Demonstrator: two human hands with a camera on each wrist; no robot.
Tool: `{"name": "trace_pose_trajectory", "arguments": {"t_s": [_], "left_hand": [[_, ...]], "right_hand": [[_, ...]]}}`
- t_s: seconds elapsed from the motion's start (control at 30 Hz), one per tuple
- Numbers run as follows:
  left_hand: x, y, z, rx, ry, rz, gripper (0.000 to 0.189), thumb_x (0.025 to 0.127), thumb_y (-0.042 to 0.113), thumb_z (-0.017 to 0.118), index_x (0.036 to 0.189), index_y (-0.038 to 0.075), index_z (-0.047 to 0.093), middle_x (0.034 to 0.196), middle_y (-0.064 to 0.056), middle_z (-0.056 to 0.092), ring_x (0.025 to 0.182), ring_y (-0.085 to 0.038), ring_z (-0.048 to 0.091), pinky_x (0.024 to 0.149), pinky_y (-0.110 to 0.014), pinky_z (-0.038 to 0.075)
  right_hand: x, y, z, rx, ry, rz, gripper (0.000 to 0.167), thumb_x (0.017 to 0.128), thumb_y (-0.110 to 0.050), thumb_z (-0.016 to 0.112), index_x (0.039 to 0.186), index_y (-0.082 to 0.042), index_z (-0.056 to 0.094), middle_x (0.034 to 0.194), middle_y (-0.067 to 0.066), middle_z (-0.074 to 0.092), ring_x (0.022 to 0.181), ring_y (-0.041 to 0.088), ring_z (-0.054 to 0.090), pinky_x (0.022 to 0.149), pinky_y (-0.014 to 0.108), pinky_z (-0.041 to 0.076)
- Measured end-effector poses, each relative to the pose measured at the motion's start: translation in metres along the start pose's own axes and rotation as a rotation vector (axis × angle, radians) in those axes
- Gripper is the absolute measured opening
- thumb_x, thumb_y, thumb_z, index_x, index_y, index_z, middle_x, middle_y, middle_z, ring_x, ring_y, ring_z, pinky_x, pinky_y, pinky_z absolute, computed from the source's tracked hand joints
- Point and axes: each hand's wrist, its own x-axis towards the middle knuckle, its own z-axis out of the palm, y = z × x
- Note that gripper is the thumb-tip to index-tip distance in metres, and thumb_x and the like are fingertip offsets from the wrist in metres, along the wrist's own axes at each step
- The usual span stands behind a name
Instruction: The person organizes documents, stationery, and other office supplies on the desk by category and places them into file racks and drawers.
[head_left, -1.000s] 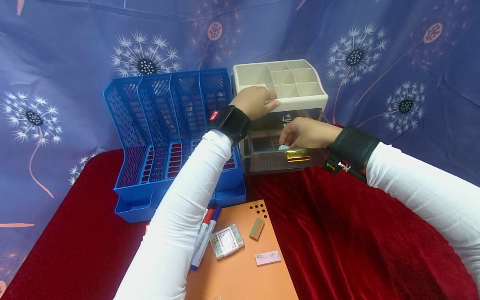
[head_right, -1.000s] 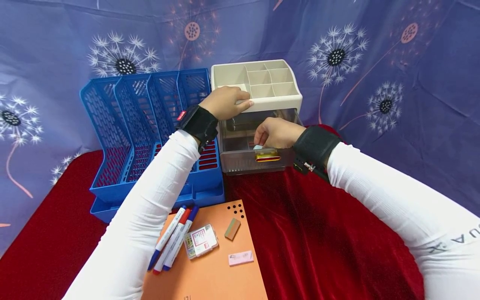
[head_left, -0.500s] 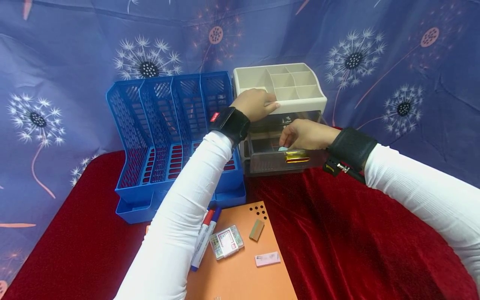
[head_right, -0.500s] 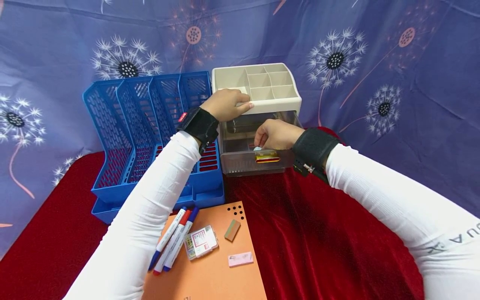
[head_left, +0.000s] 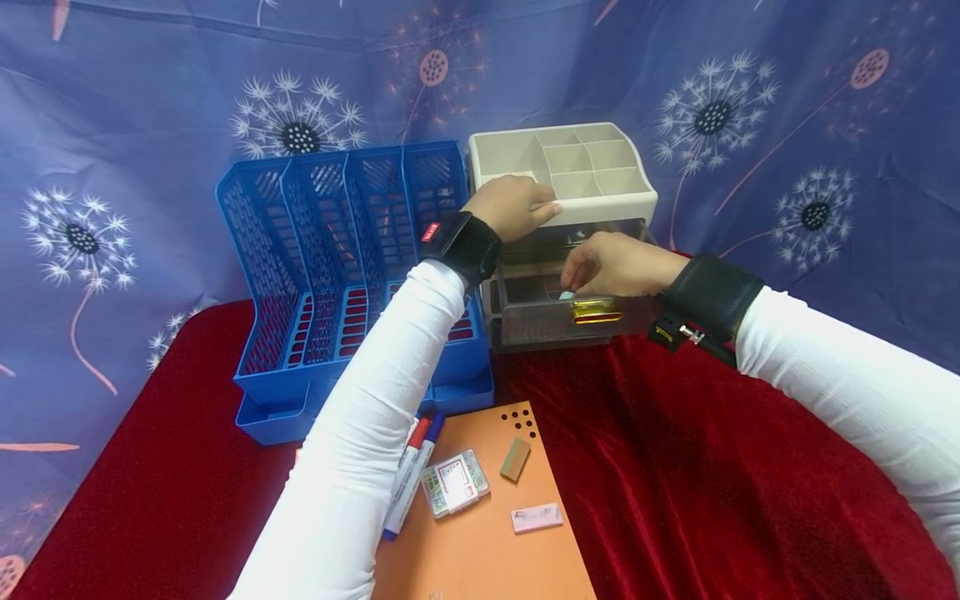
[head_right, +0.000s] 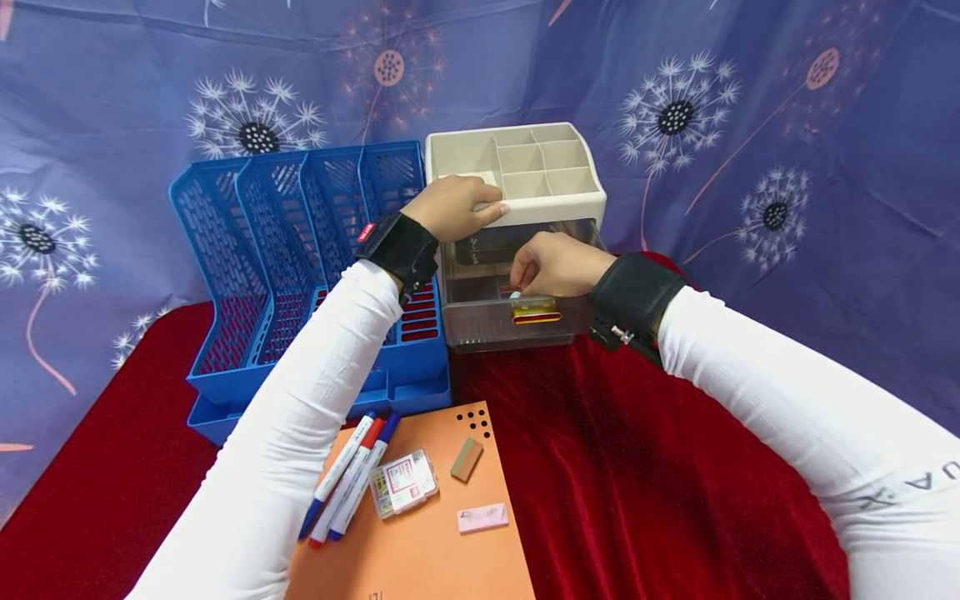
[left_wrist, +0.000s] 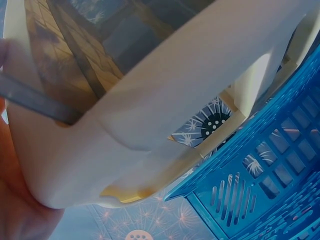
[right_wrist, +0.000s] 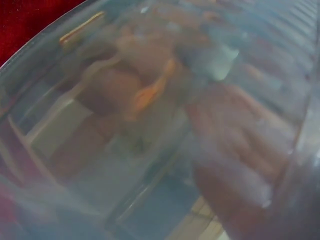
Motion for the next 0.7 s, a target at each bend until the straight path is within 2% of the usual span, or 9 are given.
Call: {"name": "trace_pose_trajectory", "arguments": {"t_s": [0.17, 0.37, 0.7], "left_hand": [[0.0, 0.0, -0.002, 0.001, -0.003, 0.003, 0.032, 0.1, 0.037, 0.041, 0.097, 0.012, 0.062, 0.087, -0.002, 0.053, 0.086, -0.018, 0.049, 0.08, -0.031, 0.037], [0.002, 0.0, -0.002, -0.015, 0.003, 0.011, 0.033, 0.1, 0.037, 0.042, 0.093, 0.012, 0.061, 0.083, -0.001, 0.052, 0.083, -0.017, 0.049, 0.078, -0.03, 0.036], [0.001, 0.001, -0.002, -0.014, -0.011, 0.008, 0.033, 0.101, 0.036, 0.041, 0.097, 0.011, 0.062, 0.084, -0.002, 0.052, 0.083, -0.018, 0.048, 0.078, -0.031, 0.036]], "right_hand": [[-0.001, 0.0, -0.001, 0.002, 0.039, -0.023, 0.015, 0.08, 0.002, 0.068, 0.095, 0.0, 0.066, 0.089, 0.01, 0.068, 0.085, 0.023, 0.065, 0.079, 0.041, 0.049], [-0.005, -0.002, -0.003, -0.007, 0.075, -0.006, 0.013, 0.08, -0.001, 0.068, 0.093, 0.0, 0.067, 0.086, 0.008, 0.069, 0.082, 0.021, 0.065, 0.078, 0.04, 0.049], [-0.011, -0.006, -0.005, -0.012, 0.088, -0.011, 0.012, 0.082, -0.005, 0.066, 0.094, -0.002, 0.066, 0.086, 0.007, 0.069, 0.08, 0.019, 0.064, 0.074, 0.037, 0.048]]}}
